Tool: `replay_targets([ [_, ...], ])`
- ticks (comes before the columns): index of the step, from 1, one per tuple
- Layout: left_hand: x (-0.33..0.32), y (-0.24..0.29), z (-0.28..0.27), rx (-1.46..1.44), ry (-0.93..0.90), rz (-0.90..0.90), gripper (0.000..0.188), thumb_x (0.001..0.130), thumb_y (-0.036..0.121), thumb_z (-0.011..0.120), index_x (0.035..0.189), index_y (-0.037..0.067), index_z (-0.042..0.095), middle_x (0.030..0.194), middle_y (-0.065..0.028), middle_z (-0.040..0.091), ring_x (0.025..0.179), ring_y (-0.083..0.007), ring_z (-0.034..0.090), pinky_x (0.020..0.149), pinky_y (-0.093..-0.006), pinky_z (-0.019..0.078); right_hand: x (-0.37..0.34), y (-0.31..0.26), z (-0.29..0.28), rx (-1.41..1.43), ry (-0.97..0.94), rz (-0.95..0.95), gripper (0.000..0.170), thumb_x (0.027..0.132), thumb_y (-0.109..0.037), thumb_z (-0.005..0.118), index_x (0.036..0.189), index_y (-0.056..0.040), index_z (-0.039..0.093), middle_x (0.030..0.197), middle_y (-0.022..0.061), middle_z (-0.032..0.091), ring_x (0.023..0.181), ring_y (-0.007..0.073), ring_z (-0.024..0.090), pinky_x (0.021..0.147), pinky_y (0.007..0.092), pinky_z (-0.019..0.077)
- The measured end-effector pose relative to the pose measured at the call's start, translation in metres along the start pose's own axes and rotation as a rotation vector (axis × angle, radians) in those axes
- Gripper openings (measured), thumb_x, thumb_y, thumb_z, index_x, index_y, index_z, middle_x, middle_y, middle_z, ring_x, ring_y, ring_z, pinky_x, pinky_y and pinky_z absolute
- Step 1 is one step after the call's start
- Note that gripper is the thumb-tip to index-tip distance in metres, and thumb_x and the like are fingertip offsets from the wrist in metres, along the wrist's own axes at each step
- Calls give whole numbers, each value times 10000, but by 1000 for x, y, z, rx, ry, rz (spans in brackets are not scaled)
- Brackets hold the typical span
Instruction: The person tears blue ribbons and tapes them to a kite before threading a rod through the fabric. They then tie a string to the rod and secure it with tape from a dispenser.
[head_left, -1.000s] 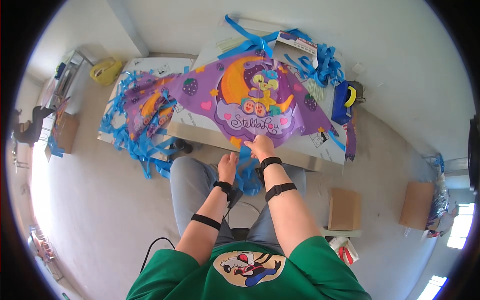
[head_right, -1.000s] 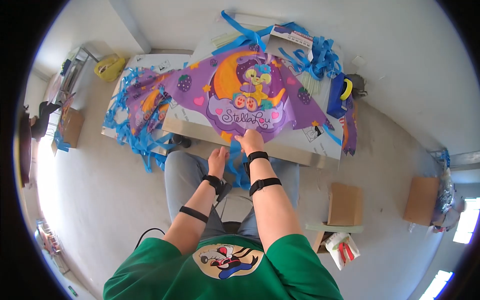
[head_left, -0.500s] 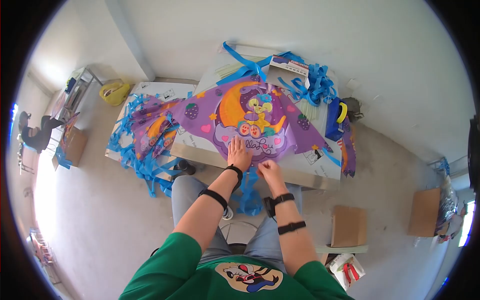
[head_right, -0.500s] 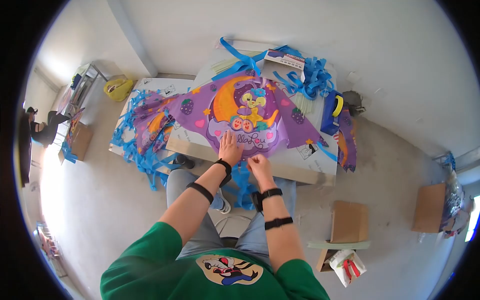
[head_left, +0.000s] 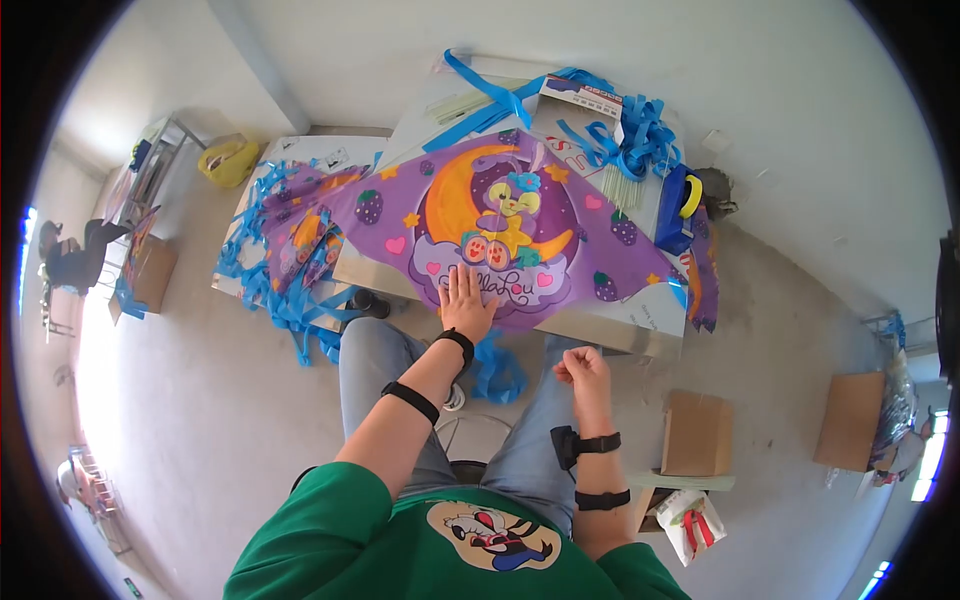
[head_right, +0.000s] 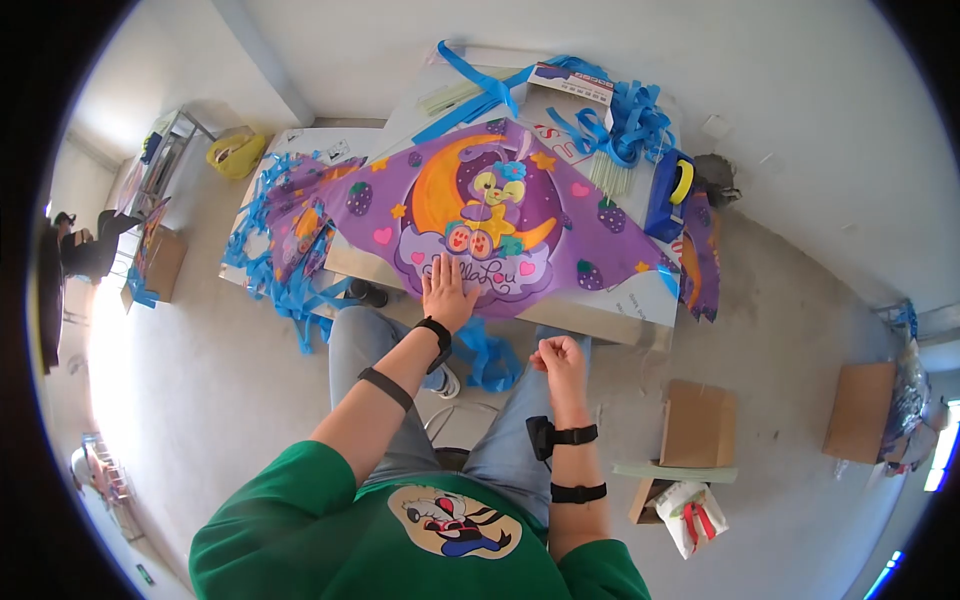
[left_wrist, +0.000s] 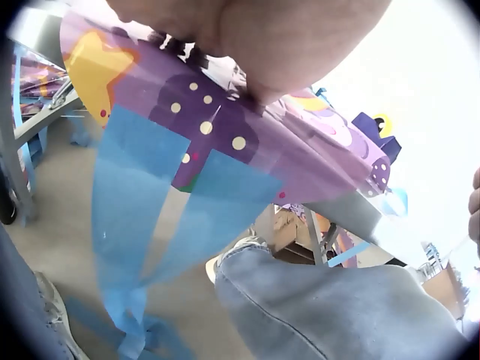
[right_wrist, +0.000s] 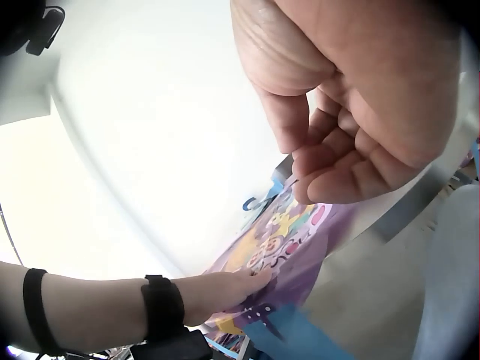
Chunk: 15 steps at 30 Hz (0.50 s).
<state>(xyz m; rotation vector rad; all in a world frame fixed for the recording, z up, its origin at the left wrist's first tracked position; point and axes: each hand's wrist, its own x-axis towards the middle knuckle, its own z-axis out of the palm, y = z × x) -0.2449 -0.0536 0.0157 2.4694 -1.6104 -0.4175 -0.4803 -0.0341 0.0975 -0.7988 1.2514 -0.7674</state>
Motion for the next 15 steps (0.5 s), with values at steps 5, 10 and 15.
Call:
replay_targets([
  [5,11,12,-26,-87,161,109,497,763,282,678,1177,57,520,1252,-120,479,1197,-297,426,980,-428,347,-8,-19,3,27,-6,-38,104,890,-117,600,863,-27,555,766,46,601,673,122,605,617,240,499],
  [10,21,14,-16,-107,223,-32,348,745,208,689,1045,80,566,1112,-85,529,1087,-280,487,881,-417,403,-28,-21,-7,46,27,-83,100,893,-108,593,868,-20,554,760,47,598,675,128,606,627,245,499],
  [15,23,8,-12,-113,199,-88,264,773,157,643,1017,77,580,1102,-90,542,1105,-293,489,869,-430,420,-42,-15,-27,66,71,-97,96,898,-103,583,871,-16,553,759,52,599,665,131,601,622,251,494],
])
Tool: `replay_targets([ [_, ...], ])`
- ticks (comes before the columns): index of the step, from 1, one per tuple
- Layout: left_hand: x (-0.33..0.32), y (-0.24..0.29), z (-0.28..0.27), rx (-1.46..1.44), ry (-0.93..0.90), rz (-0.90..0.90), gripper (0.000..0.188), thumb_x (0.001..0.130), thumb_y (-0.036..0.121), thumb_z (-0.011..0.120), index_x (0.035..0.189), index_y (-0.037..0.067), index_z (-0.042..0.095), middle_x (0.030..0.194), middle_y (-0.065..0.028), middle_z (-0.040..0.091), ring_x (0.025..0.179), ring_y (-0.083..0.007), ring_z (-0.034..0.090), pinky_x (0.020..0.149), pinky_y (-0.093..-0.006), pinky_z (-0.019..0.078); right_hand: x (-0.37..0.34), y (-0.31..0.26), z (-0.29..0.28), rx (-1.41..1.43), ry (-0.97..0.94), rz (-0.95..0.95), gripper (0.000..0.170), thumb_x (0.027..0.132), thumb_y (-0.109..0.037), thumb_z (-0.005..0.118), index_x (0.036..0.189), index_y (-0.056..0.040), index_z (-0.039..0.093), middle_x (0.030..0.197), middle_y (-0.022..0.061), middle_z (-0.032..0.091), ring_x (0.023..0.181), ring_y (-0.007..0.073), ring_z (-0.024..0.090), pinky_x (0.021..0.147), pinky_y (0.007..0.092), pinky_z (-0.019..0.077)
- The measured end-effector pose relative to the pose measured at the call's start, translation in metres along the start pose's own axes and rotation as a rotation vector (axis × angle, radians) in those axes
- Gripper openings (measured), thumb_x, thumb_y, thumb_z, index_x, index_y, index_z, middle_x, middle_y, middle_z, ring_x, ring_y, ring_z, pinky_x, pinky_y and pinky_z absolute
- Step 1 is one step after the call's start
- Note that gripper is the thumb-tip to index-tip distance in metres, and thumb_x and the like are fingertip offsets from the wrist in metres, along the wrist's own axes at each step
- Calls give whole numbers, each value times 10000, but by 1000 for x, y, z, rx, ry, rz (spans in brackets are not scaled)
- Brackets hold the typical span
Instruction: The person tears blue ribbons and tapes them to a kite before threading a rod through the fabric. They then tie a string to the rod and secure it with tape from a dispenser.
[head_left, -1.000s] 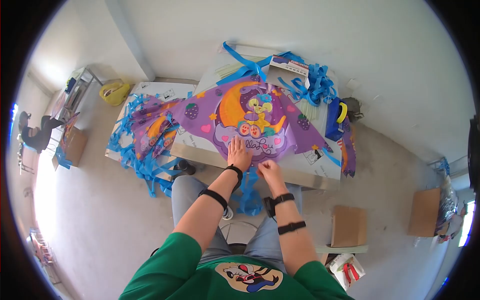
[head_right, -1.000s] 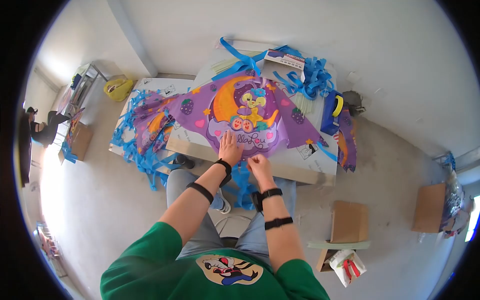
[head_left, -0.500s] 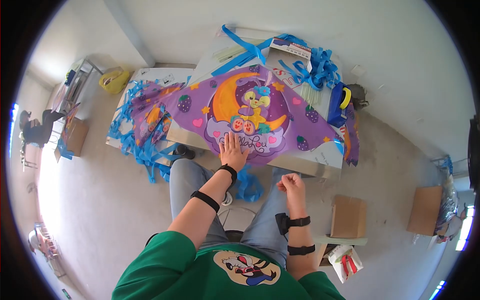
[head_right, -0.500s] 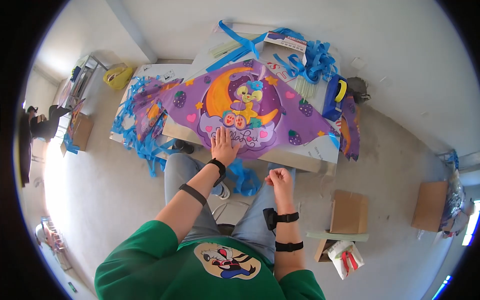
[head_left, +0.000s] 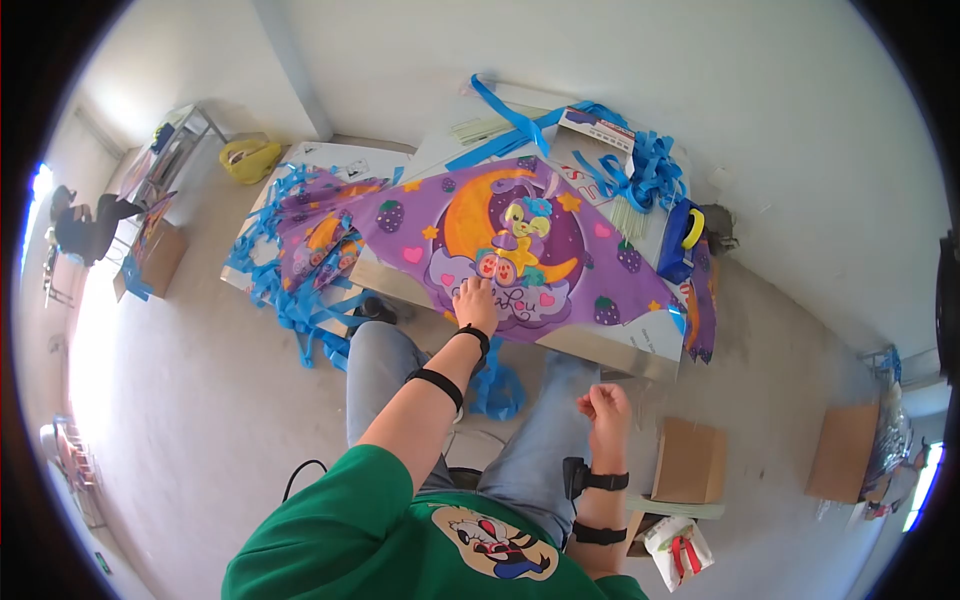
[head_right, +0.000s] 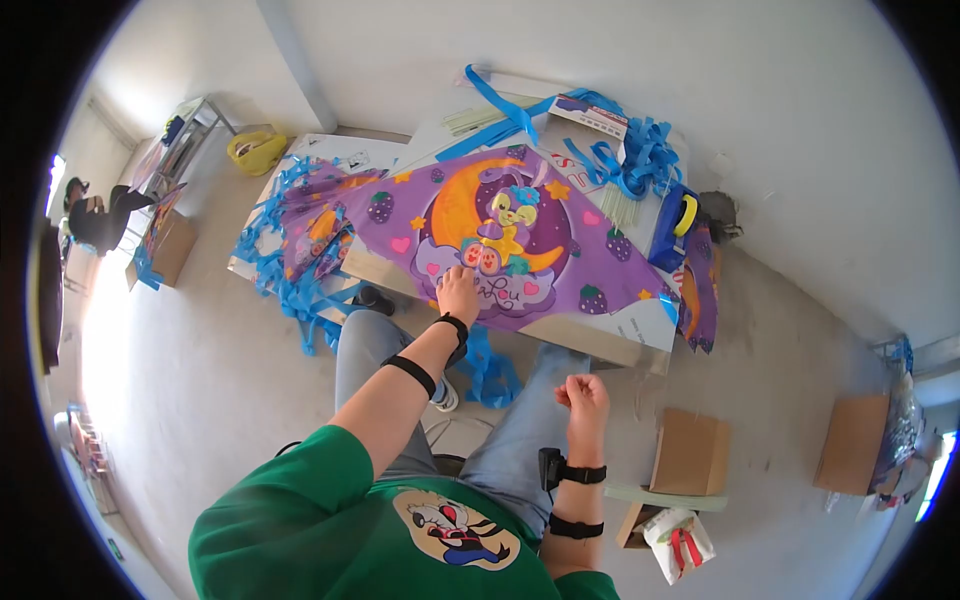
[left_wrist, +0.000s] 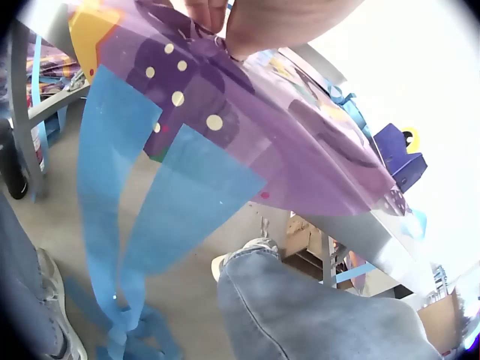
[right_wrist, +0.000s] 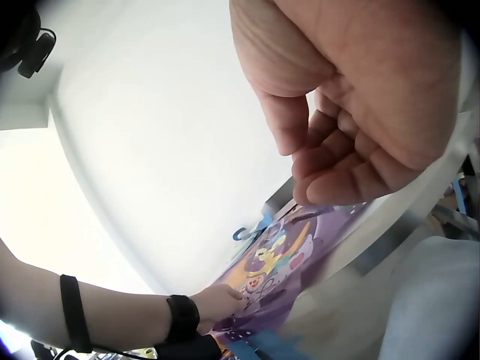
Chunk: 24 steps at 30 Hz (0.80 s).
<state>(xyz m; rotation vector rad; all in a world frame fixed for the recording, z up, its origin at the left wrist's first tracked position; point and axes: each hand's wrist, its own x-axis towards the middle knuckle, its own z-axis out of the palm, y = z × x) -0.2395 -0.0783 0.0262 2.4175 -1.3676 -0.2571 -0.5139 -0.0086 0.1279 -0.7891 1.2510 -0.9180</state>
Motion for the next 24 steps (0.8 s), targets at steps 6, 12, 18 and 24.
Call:
replay_targets([
  [6,10,2,-10,42,-93,-53,351,759,280,689,1025,64,608,1079,-115,568,1066,-297,533,860,-409,452,-19,6,-14,9,48,12,85,897,-96,579,870,-19,556,736,56,611,650,130,595,609,247,486],
  [12,30,6,-11,63,-377,-173,354,799,318,677,1042,63,638,1107,-139,615,1056,-300,585,850,-388,502,-25,17,-26,46,83,28,58,895,-83,579,882,-27,568,743,58,609,633,146,608,582,254,499],
  [18,36,-4,3,59,-390,-172,323,831,259,609,1074,45,611,1120,-163,613,1052,-313,594,851,-380,509,-29,20,-38,73,98,6,55,892,-80,584,881,-28,566,743,58,608,633,152,613,587,253,505],
  [24,-6,-11,-9,80,-292,57,763,856,451,547,1449,97,221,1519,-150,158,1405,-313,131,1126,-471,127,-26,22,-33,37,48,35,83,888,-103,597,877,-30,559,764,54,604,672,153,616,613,259,503],
])
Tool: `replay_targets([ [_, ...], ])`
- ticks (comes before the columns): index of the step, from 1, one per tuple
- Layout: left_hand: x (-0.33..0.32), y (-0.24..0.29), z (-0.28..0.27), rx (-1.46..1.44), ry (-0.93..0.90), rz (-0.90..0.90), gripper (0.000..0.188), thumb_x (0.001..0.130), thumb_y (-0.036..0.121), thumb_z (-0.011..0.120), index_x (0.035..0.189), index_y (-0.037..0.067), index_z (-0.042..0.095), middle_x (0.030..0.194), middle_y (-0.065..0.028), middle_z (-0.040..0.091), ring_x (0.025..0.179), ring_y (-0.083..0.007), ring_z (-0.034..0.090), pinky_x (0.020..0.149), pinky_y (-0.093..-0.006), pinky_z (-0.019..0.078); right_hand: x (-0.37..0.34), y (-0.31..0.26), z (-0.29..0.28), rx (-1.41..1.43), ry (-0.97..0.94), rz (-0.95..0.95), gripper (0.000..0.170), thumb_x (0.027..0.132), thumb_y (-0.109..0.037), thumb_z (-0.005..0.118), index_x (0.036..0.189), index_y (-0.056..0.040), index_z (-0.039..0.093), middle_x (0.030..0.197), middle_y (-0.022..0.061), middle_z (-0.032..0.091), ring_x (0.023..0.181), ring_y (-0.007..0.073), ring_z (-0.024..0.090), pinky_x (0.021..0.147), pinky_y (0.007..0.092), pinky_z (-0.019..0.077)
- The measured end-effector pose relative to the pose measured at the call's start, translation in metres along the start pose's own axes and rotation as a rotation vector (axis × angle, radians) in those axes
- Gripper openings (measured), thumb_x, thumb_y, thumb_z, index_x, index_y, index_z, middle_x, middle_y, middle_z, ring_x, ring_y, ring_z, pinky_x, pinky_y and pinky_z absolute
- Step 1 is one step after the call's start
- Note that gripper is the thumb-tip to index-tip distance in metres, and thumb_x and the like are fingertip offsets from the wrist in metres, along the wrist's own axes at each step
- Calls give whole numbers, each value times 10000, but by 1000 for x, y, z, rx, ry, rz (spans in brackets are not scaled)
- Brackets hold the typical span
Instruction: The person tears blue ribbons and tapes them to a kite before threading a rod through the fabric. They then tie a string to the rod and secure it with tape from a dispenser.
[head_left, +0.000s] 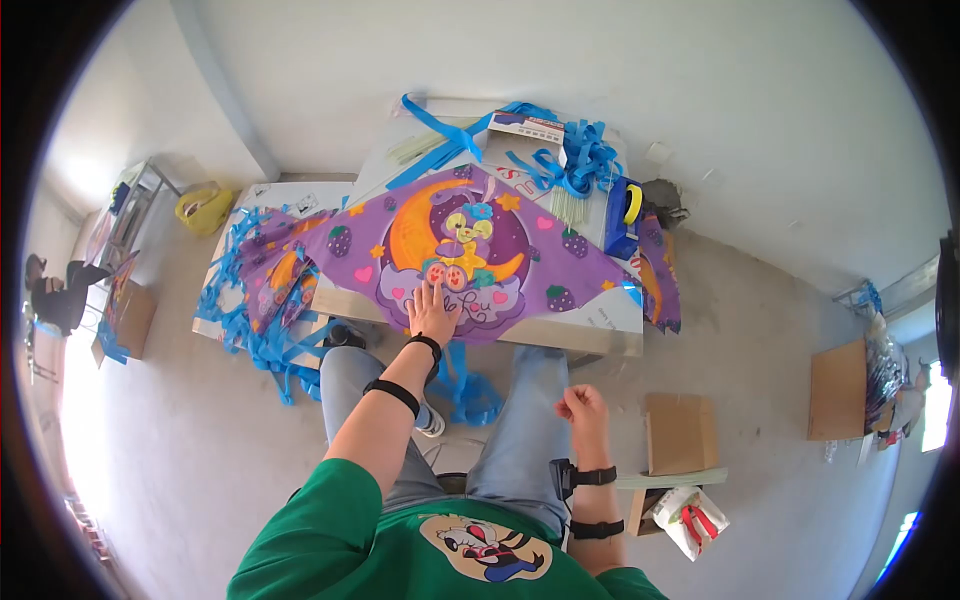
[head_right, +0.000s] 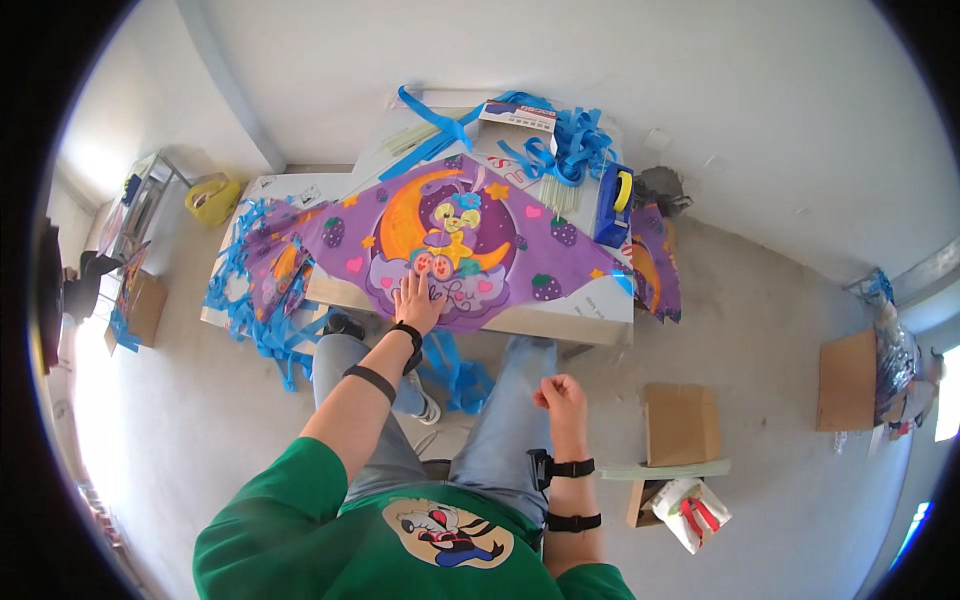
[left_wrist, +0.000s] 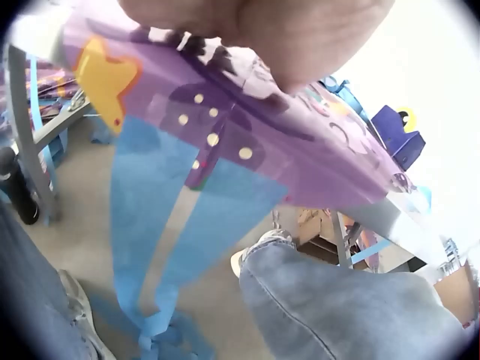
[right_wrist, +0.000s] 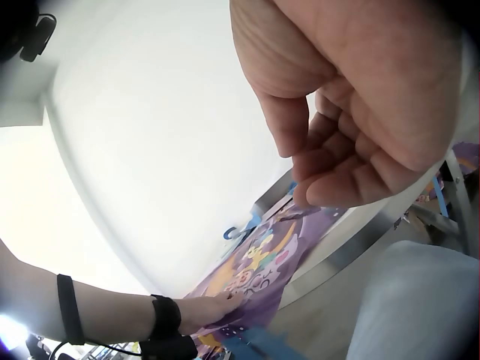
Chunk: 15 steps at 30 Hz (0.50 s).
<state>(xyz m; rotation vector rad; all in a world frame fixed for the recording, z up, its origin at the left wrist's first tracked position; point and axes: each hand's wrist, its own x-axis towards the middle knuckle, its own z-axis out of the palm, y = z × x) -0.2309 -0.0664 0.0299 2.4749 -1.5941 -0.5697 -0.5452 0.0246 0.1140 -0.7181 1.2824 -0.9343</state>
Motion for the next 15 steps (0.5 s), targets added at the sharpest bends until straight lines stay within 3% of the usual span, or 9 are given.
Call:
replay_targets([
  [5,-15,-8,1,48,4,23,755,864,456,528,1452,98,217,1524,-139,157,1412,-297,125,1128,-473,119,12,-30,25,-42,-48,12,125,894,-133,597,869,-18,556,768,51,599,671,128,605,615,242,495],
  [8,-15,-10,-4,89,-1,44,769,822,373,618,1436,88,254,1511,-158,189,1405,-311,150,1123,-479,139,32,-53,33,-57,-40,56,129,891,-134,604,870,-17,554,779,53,597,670,132,608,613,243,497],
  [12,-19,-7,-22,134,-83,19,801,782,373,667,1419,80,281,1498,-189,199,1401,-339,148,1120,-489,146,39,-53,34,-29,-59,70,129,888,-131,609,870,-17,553,774,51,595,671,134,609,614,245,498],
  [15,-4,10,-23,-18,9,-63,837,760,399,689,1412,70,279,1493,-212,186,1400,-361,134,1119,-496,142,41,-52,39,-44,-76,89,126,887,-129,612,867,-20,553,770,49,595,672,136,611,614,246,499],
])
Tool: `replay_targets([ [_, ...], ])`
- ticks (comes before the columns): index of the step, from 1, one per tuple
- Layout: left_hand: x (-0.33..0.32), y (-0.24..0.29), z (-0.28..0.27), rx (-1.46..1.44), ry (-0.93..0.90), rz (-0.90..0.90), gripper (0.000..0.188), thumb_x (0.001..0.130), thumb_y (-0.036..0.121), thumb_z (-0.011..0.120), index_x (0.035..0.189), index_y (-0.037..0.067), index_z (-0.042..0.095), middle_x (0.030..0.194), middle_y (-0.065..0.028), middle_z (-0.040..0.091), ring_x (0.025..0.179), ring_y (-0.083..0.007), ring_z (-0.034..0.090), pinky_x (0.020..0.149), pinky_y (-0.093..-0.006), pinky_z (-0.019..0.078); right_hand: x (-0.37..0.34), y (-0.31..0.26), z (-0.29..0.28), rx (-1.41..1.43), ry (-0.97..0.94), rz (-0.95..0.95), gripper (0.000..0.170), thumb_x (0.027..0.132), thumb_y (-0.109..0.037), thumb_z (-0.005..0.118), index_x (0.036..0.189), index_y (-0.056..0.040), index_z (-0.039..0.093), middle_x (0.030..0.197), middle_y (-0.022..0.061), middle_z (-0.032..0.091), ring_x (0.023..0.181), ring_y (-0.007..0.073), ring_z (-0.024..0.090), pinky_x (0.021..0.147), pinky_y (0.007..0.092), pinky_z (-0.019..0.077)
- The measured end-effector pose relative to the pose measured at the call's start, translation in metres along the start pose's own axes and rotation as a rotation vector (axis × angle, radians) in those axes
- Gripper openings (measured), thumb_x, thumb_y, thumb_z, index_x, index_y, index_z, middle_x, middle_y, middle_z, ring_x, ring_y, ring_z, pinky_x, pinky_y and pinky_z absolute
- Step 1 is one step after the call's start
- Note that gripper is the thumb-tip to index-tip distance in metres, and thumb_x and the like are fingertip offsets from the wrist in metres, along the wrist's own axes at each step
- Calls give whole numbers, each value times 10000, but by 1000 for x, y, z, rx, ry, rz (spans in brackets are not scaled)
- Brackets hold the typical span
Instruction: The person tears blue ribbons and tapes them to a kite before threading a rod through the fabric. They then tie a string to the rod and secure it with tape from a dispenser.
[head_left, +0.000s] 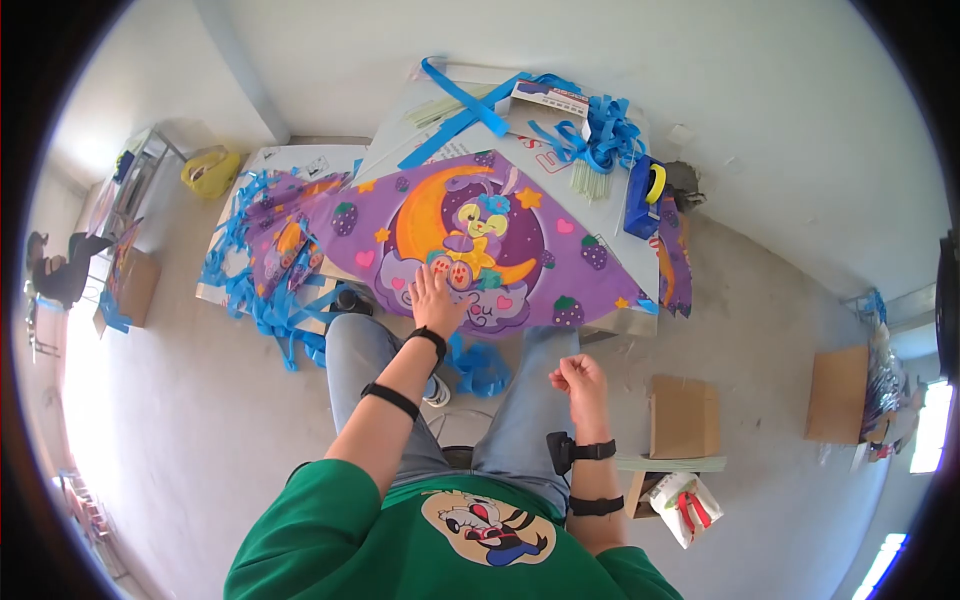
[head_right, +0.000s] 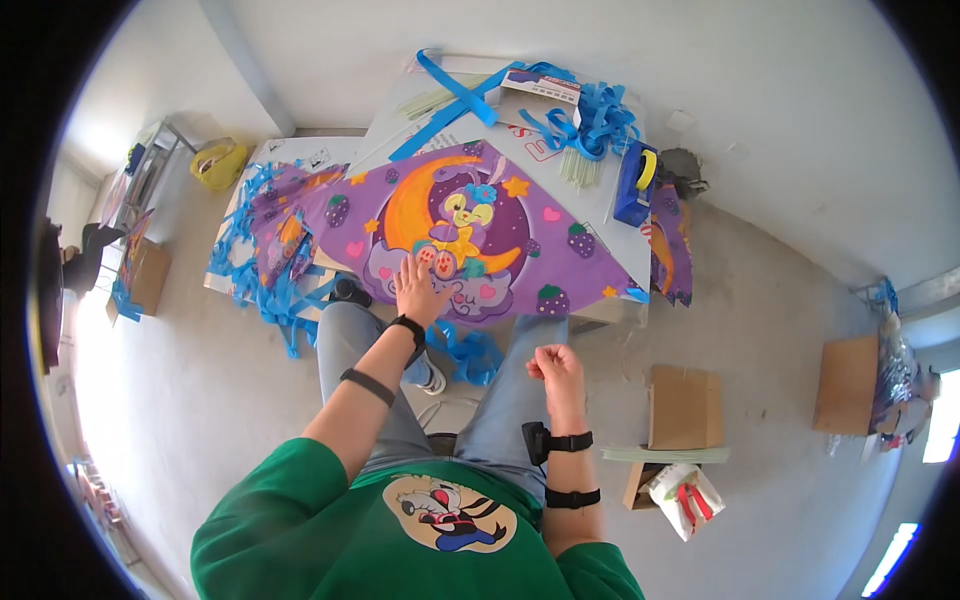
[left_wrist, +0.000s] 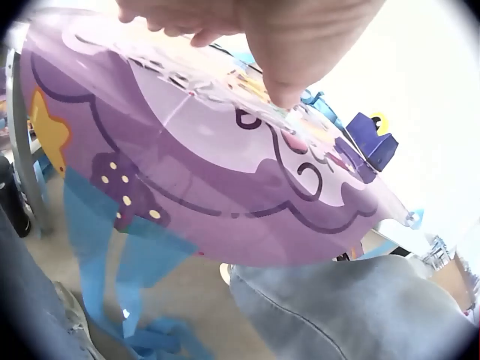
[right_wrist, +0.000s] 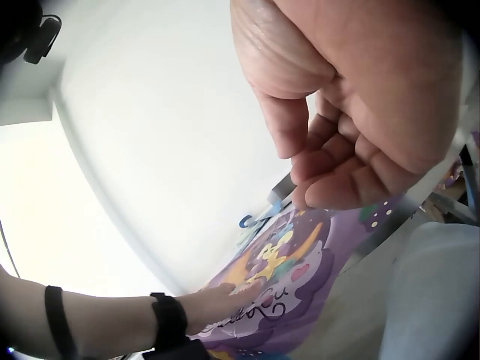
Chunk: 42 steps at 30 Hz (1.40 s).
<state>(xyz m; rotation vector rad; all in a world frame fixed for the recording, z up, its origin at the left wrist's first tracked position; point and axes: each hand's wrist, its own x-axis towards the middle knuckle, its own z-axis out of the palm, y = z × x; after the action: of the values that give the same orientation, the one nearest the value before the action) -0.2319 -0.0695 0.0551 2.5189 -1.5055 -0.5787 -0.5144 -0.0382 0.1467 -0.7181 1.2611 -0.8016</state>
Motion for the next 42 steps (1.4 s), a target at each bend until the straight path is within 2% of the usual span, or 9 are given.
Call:
replay_targets([
  [7,-2,8,20,12,40,-25,881,807,474,619,1461,88,173,1508,-216,133,1400,-369,130,1117,-500,140,-12,-1,1,2,2,-14,126,886,-131,613,863,-23,553,761,48,596,672,136,613,607,244,500],
  [16,-17,11,-7,10,-5,1,768,848,434,567,1435,55,249,1489,-217,207,1391,-354,182,1095,-543,166,-7,-7,10,-12,-2,43,132,889,-142,611,866,-25,554,769,44,594,678,131,613,609,241,499],
  [17,-13,11,-5,12,68,41,742,855,438,553,1422,44,282,1493,-205,208,1396,-338,173,1105,-527,155,-8,-7,11,-24,-17,35,132,890,-141,610,867,-25,554,770,43,593,679,130,612,610,241,499],
  [24,-1,11,12,37,36,27,721,869,431,535,1425,48,281,1509,-181,181,1405,-326,148,1121,-486,140,-8,-4,6,-20,-12,17,131,893,-141,607,859,-27,552,764,45,590,668,134,613,603,241,502],
  [33,-18,3,26,165,116,126,529,916,189,458,1396,15,319,1467,-206,264,1376,-348,228,1098,-488,217,-13,-1,3,-25,-6,51,126,892,-132,604,856,-23,555,759,43,595,667,130,612,602,234,501],
  [36,-17,5,13,158,146,131,436,904,133,440,1310,-19,403,1408,-213,357,1335,-333,313,1084,-476,254,-11,-7,7,-30,-10,42,125,891,-134,607,862,-23,556,756,40,594,672,128,612,605,232,501],
  [38,-22,4,-7,-79,129,151,326,880,101,451,1173,-40,467,1226,-225,518,1201,-339,462,1022,-461,337,-14,-11,10,-73,-12,-4,126,894,-137,603,872,-21,560,762,41,599,668,122,605,605,226,494],
  [39,-24,8,-21,-80,135,153,326,880,101,451,1173,-40,467,1226,-225,518,1201,-339,462,1022,-461,337,-13,-14,14,-73,-14,-10,126,894,-137,603,872,-21,560,762,41,599,668,122,605,605,226,494],
  [42,-40,20,-68,-262,49,93,239,866,71,459,1078,-39,476,991,-237,601,978,-379,573,875,-461,444,-3,-30,36,-237,-33,-104,121,894,-136,601,864,-20,583,743,23,611,666,98,598,599,218,477],
])
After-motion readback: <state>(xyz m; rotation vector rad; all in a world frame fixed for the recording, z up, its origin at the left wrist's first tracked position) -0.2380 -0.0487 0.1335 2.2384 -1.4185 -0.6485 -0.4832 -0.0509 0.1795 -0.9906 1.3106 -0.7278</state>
